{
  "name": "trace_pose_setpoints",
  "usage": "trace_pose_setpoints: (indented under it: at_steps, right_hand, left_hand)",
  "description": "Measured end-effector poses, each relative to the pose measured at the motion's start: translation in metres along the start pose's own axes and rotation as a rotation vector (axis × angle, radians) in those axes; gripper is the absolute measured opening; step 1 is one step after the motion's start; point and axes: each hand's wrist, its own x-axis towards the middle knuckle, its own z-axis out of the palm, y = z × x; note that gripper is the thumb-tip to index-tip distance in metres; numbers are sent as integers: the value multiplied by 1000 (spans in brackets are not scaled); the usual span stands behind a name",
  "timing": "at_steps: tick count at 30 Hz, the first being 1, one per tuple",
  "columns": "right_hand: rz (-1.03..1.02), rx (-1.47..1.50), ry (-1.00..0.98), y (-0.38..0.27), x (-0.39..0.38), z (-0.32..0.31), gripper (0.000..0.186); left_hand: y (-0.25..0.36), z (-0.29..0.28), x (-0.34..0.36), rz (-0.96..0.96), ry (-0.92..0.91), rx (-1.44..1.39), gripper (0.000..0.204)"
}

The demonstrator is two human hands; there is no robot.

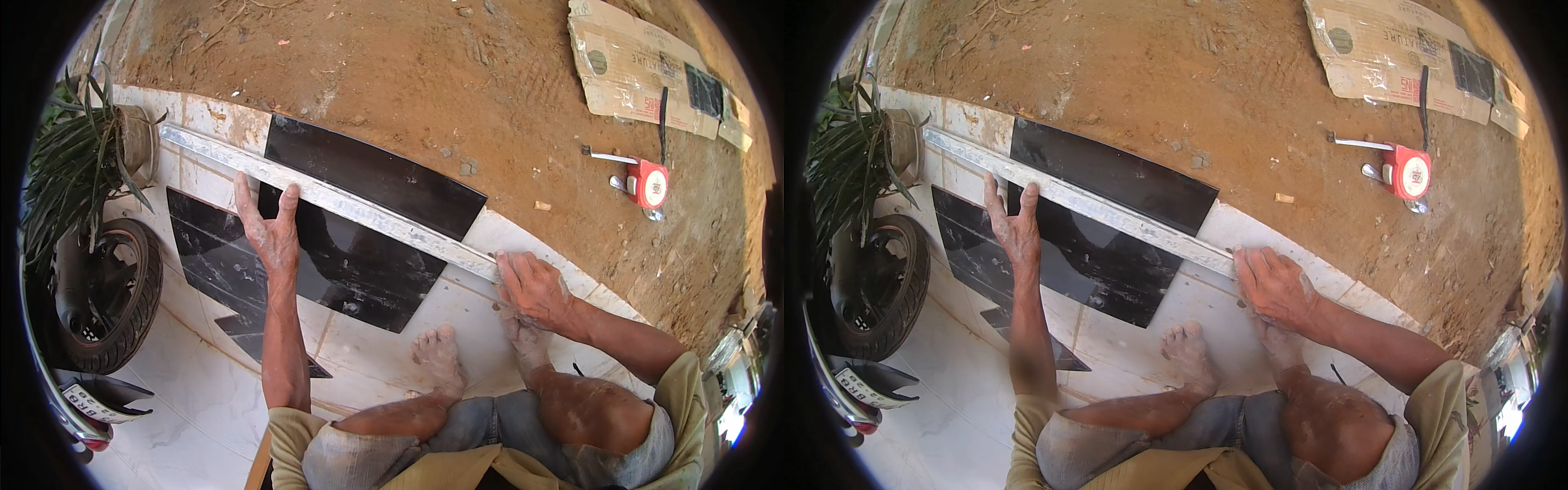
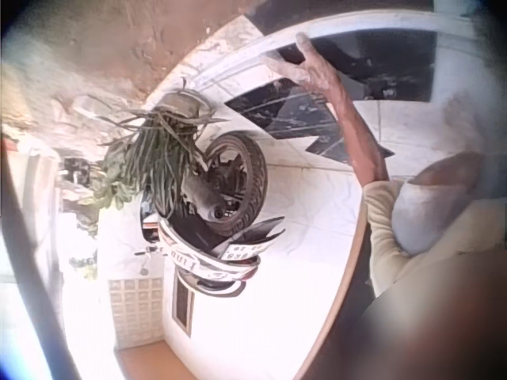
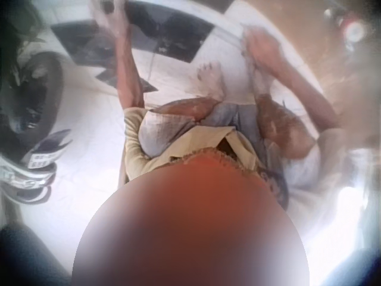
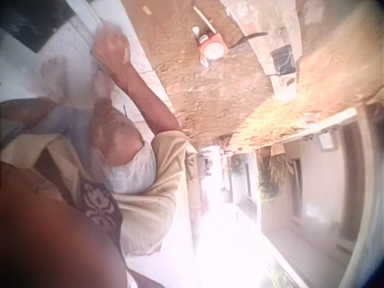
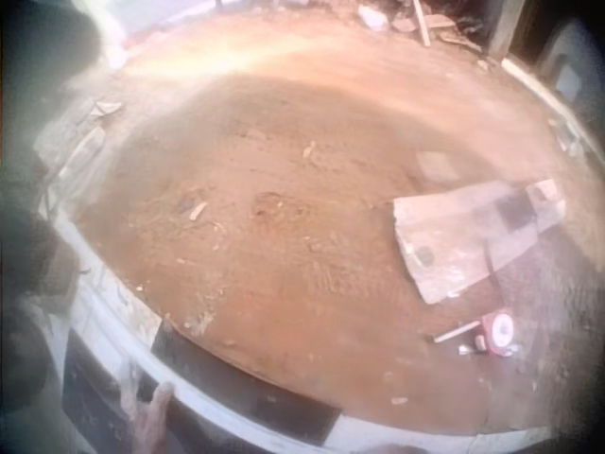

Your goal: The person measures and marks black floor tiles using a tape measure and a straightedge before picking up the tiles and carrying them into a room under renovation.

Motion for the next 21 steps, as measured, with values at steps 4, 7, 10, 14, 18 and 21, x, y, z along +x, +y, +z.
trace_pose_setpoints:
  at_steps: [4, 7, 10, 14, 18, 21]
  right_hand:
    - [-48, -61, 28, 1, 1, -5, 52]
    - [-52, -44, 50, 1, 0, -2, 52]
    - [-53, -40, 83, 1, -1, -1, 52]
    - [-48, -38, 79, 1, -1, 1, 52]
    - [-40, -27, 25, 1, -3, 3, 57]
    - [-38, -6, 37, 0, -3, 5, 57]
  left_hand:
    - [-5, 3, -7, 75, -86, 71, 77]
    - [-7, 4, -6, 99, -102, 81, 76]
    - [-5, 4, -6, 101, -90, 58, 78]
    - [-4, 4, -7, 103, -84, 41, 77]
    - [-7, 2, -6, 99, -90, 48, 77]
    - [-1, 4, -6, 80, -99, 27, 77]
